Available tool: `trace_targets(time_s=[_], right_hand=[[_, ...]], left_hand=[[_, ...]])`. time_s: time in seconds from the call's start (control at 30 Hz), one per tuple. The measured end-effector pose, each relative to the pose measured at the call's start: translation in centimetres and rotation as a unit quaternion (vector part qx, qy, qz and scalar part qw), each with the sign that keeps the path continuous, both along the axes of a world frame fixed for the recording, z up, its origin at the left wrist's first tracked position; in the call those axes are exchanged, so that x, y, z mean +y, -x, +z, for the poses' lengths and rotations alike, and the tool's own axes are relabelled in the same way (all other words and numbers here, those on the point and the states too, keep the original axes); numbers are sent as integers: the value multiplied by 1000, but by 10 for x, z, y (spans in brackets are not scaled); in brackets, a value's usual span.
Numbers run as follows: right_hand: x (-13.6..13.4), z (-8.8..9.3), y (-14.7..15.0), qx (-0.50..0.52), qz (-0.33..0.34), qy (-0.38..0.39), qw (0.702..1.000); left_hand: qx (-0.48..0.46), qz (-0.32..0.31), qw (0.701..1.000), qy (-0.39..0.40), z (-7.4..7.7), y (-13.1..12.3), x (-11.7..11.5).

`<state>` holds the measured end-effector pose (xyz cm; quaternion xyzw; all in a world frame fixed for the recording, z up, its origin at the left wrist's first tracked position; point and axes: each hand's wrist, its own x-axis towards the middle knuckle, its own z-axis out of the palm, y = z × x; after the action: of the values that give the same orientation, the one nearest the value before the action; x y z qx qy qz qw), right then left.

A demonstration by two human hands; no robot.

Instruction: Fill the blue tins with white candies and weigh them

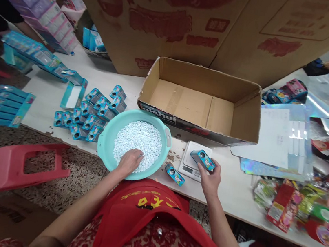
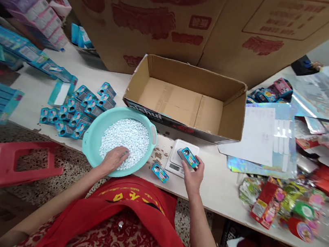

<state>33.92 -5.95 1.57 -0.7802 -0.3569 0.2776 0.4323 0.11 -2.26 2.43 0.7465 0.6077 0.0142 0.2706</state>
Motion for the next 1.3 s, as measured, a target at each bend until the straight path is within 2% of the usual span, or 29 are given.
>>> trace_targets(time_s=[0.1, 0.2, 0.27, 0.33, 0.4, 0.43, 0.47, 0.53, 0.6, 0.7, 0.8, 0.93, 1.03, 1.1, 1.17, 1.23, 1.3], right_hand=[[14, 13, 7, -19, -5, 13, 1000], [25, 39, 27, -40, 34, -53, 997], [32, 60, 50, -58, 131, -110, 984], [39, 78, 79, -57, 266, -155, 950], [44, 86, 106, -40, 366, -178, 913], [45, 87, 115, -31, 387, -181, 903], [46, 86, 122, -26, 390, -181, 903], [45, 81, 123, -26, 359, -171, 917], [39, 71, 112, -40, 320, -153, 934], [22, 52, 85, -76, 270, -112, 953], [-2, 34, 64, -112, 249, -77, 959], [-32, 16, 59, -152, 285, -77, 943], [-46, 6, 64, -183, 308, -81, 930], [-50, 0, 67, -197, 309, -74, 928], [-52, -5, 68, -204, 308, -61, 927], [-52, -10, 68, -199, 314, -49, 927], [-52, -13, 68, -189, 321, -42, 927]], left_hand=[[-9, 9, 1000, -14, 12, -5, 3], [-65, 13, 996, -54, 40, -15, 11], [-144, -16, 983, -114, 67, -24, 18], [-195, -88, 963, -164, 95, -32, 25], [-190, -165, 954, -159, 117, -34, 30], [-183, -180, 955, -147, 125, -32, 32], [-179, -171, 959, -136, 130, -27, 35], [-180, -94, 970, -137, 135, -10, 43], [-169, 24, 970, -175, 135, 12, 59], [-102, 176, 947, -250, 132, 41, 102], [-27, 255, 927, -274, 117, 56, 159], [61, 250, 944, -208, 81, 54, 219], [115, 217, 958, -151, 55, 47, 239], [126, 202, 962, -138, 45, 46, 242], [131, 196, 962, -137, 43, 47, 240], [132, 204, 959, -147, 47, 48, 230], [110, 200, 963, -140, 50, 46, 209]])
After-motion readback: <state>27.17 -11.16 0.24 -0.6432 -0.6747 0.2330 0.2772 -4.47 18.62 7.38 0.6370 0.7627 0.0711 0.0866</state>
